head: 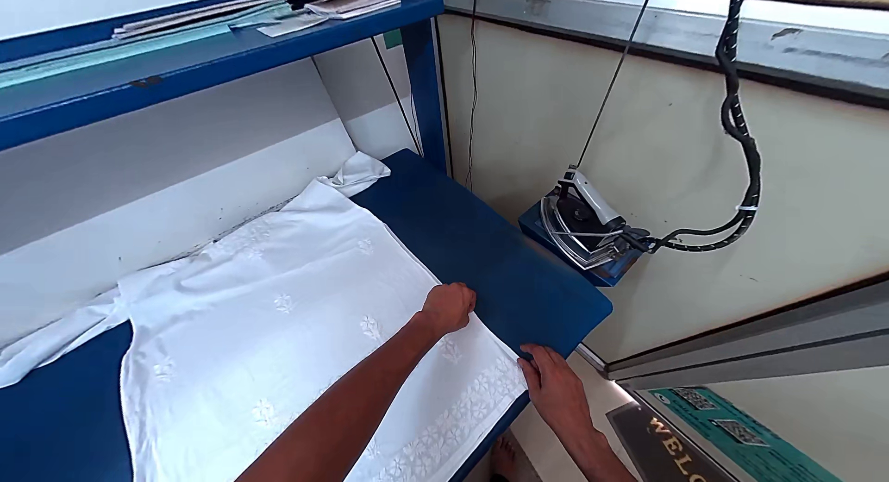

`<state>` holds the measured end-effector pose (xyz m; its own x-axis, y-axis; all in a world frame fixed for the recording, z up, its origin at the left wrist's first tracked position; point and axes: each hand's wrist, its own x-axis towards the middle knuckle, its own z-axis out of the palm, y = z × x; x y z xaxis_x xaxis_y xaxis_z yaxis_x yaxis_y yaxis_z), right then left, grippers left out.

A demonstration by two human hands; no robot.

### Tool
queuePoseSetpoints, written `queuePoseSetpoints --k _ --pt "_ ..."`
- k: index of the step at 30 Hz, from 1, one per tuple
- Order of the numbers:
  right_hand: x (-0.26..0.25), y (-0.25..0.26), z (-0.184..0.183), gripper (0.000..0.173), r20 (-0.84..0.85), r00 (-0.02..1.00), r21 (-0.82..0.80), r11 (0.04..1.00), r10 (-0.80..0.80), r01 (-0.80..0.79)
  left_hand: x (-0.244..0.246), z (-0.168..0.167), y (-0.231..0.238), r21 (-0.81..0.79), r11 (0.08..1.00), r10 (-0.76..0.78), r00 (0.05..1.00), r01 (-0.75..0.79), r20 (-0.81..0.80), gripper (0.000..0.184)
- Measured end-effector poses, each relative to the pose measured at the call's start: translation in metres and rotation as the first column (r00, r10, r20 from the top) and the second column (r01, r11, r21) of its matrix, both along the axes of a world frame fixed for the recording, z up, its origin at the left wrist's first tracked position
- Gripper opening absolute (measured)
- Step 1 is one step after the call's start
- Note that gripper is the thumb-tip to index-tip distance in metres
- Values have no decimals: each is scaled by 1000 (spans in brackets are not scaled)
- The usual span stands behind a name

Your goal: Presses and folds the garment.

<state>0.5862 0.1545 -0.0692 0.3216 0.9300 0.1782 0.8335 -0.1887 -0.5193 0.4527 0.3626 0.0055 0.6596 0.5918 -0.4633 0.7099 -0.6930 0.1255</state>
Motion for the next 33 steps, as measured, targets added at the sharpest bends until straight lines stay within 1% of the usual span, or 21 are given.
queuePoseSetpoints --k 2,4,6,7,8,9,10,11,12,14,16,18,21,23,25,27,28,29,31,32,33 --pt "2 0 2 27 -4 1000 -34 999 9 -9 6 1 -3 37 999 -10 999 12 -41 21" --pt "2 -2 -4 26 96 995 25 1000 17 -19 7 -2 -6 46 999 -12 999 14 -52 21" --pt "4 -2 -11 27 144 989 74 997 16 -27 5 -4 -5 42 999 17 1000 -16 -20 21" --pt "7 -2 -10 28 125 992 51 998 26 -33 4 -5 -4 32 999 39 999 -39 3 21" --pt "12 -1 -5 30 67 996 -34 998 51 -48 3 -7 -2 18 998 65 998 -65 26 21" --pt "19 3 7 33 -27 996 -174 981 83 -87 2 -9 0 2 996 84 995 -85 45 20" --pt "30 12 22 37 -118 987 -317 938 107 -140 1 -12 3 -15 996 94 993 -93 66 21" --pt "44 24 37 39 -160 979 -378 908 131 -183 1 -14 7 -31 995 92 992 -90 82 20" --pt "61 39 49 38 -129 979 -353 916 155 -192 1 -14 9 -43 996 84 992 -81 90 20" --pt "99 76 80 35 65 987 -200 971 147 -132 3 -13 11 -55 996 81 993 -77 80 19" --pt "140 123 115 38 226 973 -23 999 48 -44 6 -13 13 -61 994 94 994 -91 52 21" --pt "176 168 132 48 291 955 37 998 -65 57 8 -16 14 -69 993 98 995 -96 27 21" --pt "205 204 119 57 274 947 -70 978 -170 196 8 -9 9 -73 990 124 991 -120 56 19" --pt "209 211 114 60 246 952 -240 940 -184 244 6 -6 7 -84 988 132 989 -126 67 19" --pt "220 218 125 68 152 978 -388 901 -144 193 7 -11 11 -94 990 115 992 -110 52 20" --pt "235 232 136 79 -18 993 -433 896 -115 96 5 -17 13 -101 990 104 993 -98 58 20" --pt "242 239 133 76 -128 984 -404 912 -127 65 4 -19 13 -97 991 102 993 -96 64 20" --pt "244 243 129 66 -265 954 -361 932 -140 37 4 -19 13 -92 991 103 992 -97 70 19" --pt "234 243 121 49 -553 812 -279 960 -185 28 4 -19 11 -92 990 111 991 -104 79 19" --pt "222 238 119 45 -615 763 -242 968 -200 59 4 -19 9 -94 989 120 989 -112 87 19" --pt "207 230 122 43 -613 767 -215 974 -190 69 2 -19 8 -92 988 130 987 -121 96 21"
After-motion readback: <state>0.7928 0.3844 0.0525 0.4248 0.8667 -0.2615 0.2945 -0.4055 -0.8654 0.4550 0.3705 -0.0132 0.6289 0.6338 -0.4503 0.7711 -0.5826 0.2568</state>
